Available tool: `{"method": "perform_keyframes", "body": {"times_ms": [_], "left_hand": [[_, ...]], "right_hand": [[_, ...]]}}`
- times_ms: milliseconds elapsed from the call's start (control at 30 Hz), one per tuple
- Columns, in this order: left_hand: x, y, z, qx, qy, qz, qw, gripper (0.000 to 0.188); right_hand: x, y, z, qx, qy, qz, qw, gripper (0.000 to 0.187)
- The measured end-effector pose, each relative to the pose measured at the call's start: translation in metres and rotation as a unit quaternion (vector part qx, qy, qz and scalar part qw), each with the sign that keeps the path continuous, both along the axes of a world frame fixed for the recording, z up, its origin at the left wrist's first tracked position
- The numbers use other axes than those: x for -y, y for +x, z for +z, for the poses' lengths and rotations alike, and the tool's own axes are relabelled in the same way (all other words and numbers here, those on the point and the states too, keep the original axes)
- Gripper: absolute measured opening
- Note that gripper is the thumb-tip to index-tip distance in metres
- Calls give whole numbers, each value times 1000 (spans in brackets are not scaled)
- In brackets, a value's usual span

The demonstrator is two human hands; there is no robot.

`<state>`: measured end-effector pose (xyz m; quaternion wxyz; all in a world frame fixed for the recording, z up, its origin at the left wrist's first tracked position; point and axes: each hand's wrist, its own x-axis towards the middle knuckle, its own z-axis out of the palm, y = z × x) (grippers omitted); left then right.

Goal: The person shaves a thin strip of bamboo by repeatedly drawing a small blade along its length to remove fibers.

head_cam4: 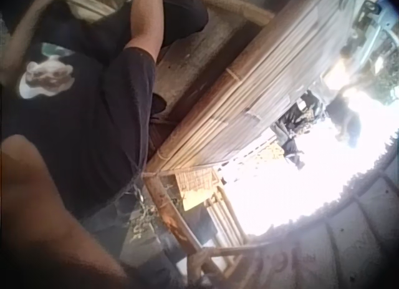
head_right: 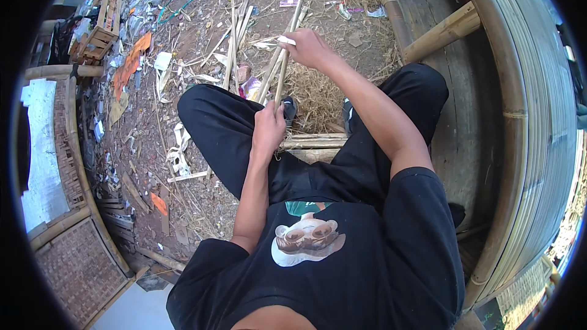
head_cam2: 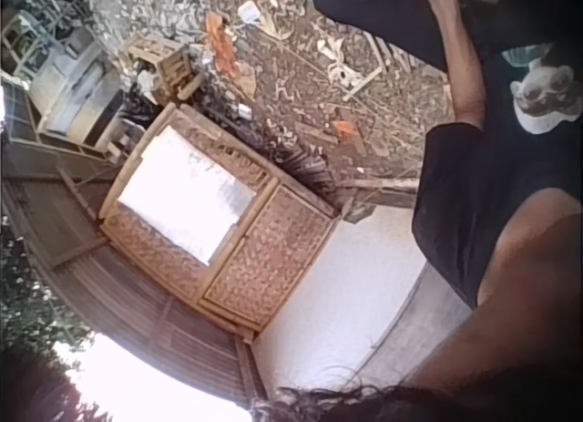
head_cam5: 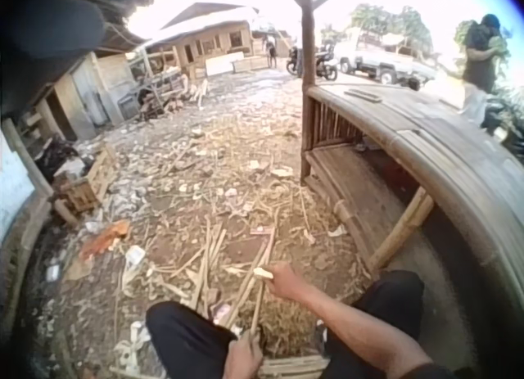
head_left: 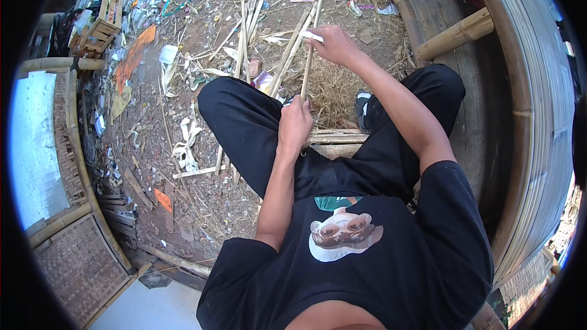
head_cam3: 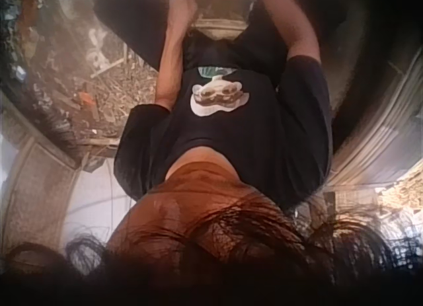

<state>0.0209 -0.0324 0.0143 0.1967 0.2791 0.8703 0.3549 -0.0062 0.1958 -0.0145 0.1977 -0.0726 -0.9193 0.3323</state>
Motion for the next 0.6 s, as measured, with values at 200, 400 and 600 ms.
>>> {"method": "perform_keyframes", "body": {"times_ms": [200, 400, 600], "left_hand": [[-2, 1, -1, -20, -21, -3, 1000, 17], [0, -5, -12, -36, -27, 23, 999, 18], [3, -13, -4, 11, -25, 32, 999, 21]], "right_hand": [[8, 2, -2, -17, -14, -88, 996, 15], [30, 13, 9, -66, -35, -1, 997, 17], [52, 23, 46, -80, -83, 70, 991, 15]]}}
